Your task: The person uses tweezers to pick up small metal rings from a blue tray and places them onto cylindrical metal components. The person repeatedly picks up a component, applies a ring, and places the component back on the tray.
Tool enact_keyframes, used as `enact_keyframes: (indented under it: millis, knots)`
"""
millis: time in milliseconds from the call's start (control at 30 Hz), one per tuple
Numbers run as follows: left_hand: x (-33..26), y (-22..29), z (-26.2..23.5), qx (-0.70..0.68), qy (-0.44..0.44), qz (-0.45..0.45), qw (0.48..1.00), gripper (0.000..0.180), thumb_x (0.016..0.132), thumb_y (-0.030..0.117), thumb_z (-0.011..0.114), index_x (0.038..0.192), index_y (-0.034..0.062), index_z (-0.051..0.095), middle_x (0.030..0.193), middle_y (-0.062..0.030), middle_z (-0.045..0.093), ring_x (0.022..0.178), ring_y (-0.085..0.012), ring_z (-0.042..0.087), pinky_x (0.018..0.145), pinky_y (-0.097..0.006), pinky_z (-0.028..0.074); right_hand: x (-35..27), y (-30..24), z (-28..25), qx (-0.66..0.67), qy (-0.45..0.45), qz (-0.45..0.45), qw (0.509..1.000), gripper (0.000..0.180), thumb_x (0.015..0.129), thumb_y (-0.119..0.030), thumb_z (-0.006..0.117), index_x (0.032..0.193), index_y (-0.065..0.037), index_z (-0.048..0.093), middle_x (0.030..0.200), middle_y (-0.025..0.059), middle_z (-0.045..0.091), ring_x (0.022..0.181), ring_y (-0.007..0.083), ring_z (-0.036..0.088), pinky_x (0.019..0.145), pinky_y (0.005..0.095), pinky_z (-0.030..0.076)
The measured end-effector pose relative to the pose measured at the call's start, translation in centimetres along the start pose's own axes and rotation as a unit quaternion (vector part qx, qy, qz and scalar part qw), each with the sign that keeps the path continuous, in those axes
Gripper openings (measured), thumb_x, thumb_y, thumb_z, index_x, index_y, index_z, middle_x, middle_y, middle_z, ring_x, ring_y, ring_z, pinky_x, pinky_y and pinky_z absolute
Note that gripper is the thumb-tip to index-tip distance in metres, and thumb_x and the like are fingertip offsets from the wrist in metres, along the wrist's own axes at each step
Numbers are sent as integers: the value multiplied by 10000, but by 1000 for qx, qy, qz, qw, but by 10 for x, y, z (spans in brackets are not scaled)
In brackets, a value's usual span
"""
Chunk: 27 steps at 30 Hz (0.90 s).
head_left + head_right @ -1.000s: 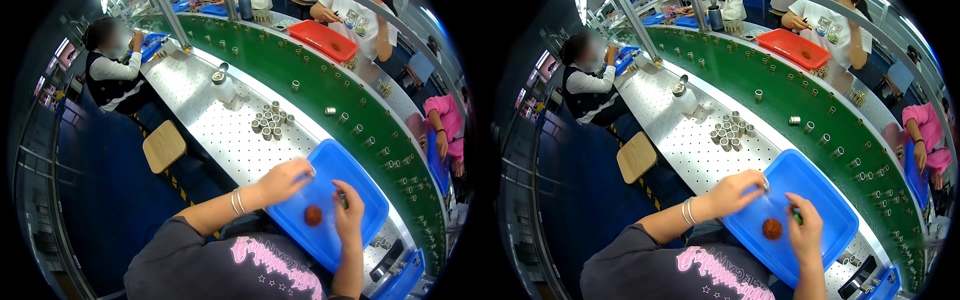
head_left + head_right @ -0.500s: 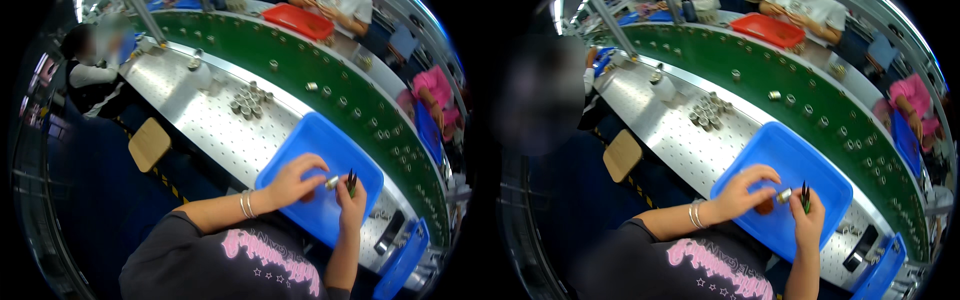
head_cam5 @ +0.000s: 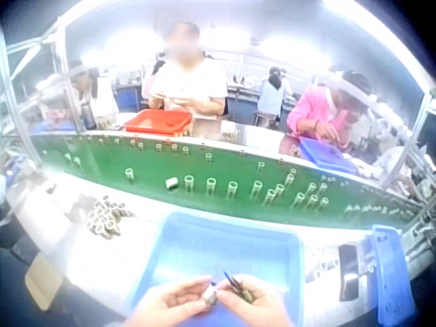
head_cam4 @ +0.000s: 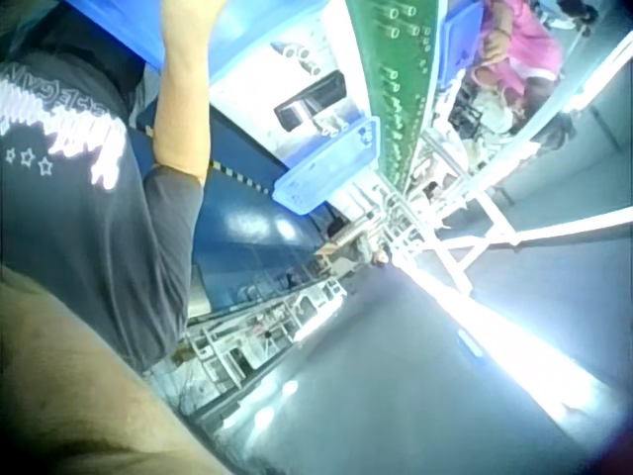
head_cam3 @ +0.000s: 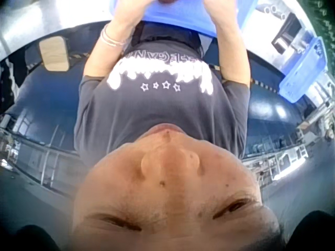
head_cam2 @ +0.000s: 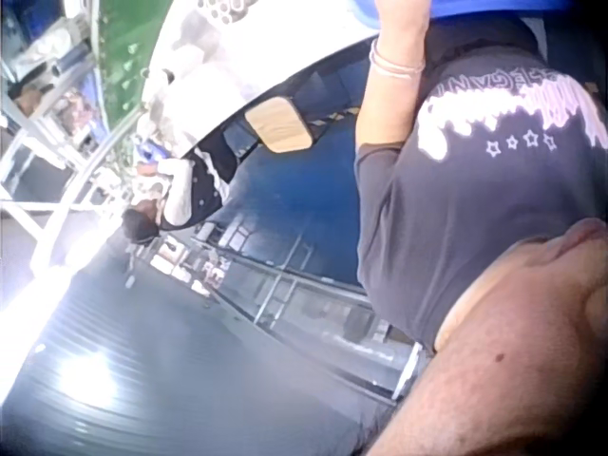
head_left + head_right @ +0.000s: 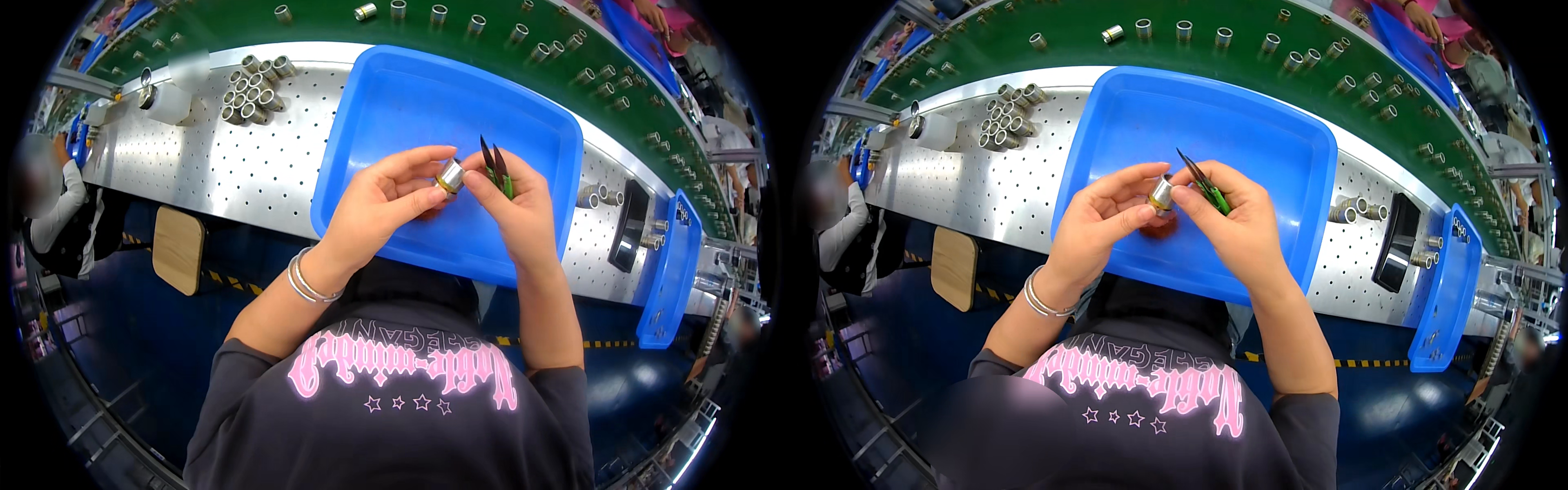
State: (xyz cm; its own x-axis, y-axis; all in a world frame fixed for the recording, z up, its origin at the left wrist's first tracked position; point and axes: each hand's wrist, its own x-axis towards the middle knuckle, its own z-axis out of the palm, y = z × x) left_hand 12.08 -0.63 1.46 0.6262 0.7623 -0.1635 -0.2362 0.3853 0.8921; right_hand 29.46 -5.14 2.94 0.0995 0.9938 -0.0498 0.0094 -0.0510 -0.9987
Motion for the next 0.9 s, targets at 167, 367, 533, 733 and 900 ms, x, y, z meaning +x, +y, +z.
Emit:
enact_keyframes:
  millis: [167, 367, 533, 733, 900]
  knots:
    - [0, -6, 4, 73, 44, 85, 993, 405, 827, -29, 576, 1222, 11, 497, 1046, -87, 587, 897, -122, 596, 728, -227, 506, -2, -4, 6, -191, 50, -152, 968, 195, 752, -40, 637, 946, -63, 636, 761, 45, 613, 640, 97, 561, 545, 231, 430]
    - [1, -8, 5, 199, 42, 145, 968, 416, 833, -36, 562, 1237, 13, 479, 1018, -92, 584, 892, -129, 601, 723, -222, 505, 1, -6, 10, -351, -14, -265, 898, 317, 610, 35, 638, 905, -80, 638, 731, 84, 585, 612, 212, 579, 518, 280, 463]
    - [1, -7, 1, 7, 28, 44, 999, 433, 836, -10, 577, 1255, 28, 473, 1017, -89, 586, 878, -127, 598, 731, -227, 492, 1, -2, 10, -232, 43, -292, 927, 173, 673, 24, 664, 825, -46, 620, 704, 72, 565, 620, 169, 563, 513, 268, 431]
    - [0, -6, -2, -18, 42, 5, 999, 457, 833, 15, 584, 1268, -1, 445, 1045, -113, 581, 935, -174, 596, 808, -275, 489, -9, 7, 1, -130, 82, -148, 977, 118, 725, 4, 663, 832, -24, 622, 731, 78, 578, 645, 157, 562, 543, 255, 433]
    - [0, -13, 2, 76, 68, 92, 990, 429, 803, -58, 584, 1215, 25, 498, 989, -87, 583, 861, -143, 603, 735, -251, 513, -2, -2, 13, -283, 72, -241, 925, 173, 671, 7, 666, 825, -64, 629, 734, 51, 579, 609, 160, 575, 510, 266, 435]
